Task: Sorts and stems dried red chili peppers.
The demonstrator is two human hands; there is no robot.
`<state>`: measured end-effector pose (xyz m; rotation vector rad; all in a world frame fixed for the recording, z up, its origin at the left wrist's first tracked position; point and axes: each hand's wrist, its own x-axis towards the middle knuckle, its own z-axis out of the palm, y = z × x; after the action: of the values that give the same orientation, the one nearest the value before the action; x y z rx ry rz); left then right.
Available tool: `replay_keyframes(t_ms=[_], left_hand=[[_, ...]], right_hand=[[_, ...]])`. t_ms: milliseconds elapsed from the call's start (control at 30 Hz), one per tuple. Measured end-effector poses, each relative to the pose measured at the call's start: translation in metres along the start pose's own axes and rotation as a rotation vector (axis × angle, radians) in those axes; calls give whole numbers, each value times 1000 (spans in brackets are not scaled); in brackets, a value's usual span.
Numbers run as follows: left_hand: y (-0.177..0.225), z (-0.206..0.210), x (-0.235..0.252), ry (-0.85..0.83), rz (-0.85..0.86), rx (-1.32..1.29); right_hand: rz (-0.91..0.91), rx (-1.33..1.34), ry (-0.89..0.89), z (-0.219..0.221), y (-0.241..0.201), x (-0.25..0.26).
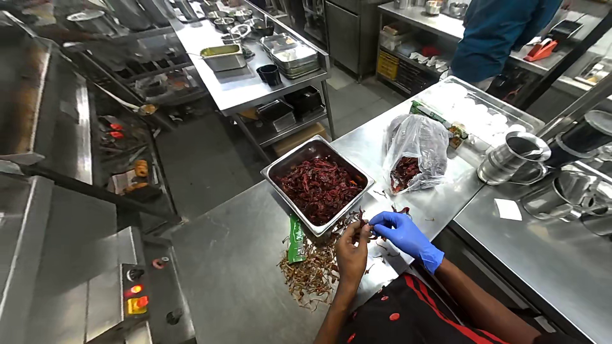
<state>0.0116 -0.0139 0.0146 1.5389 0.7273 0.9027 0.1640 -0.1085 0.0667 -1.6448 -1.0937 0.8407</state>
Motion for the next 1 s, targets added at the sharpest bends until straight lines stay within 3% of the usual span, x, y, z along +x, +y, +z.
replay_keyframes(t_ms=[200,367,667,733,900,1000], left_hand=[[4,-10,1,79,160,135],[2,-12,4,97,195,170],[18,-13,7,-2,-154,-226],[18,-15,7,-9,-168,-304],[22,-21,12,-61,-290,-564],[16,-29,12,-80,-391,-671]], right_hand=[[-123,-93,-1,10,-5,12],[-153,-209,51,16,-6,20],[-158,-115,104,28,7,25],[-79,121,41,30,7,23],[120,1172,-219,36,3,18],[75,1230,-313,33,-1,17]])
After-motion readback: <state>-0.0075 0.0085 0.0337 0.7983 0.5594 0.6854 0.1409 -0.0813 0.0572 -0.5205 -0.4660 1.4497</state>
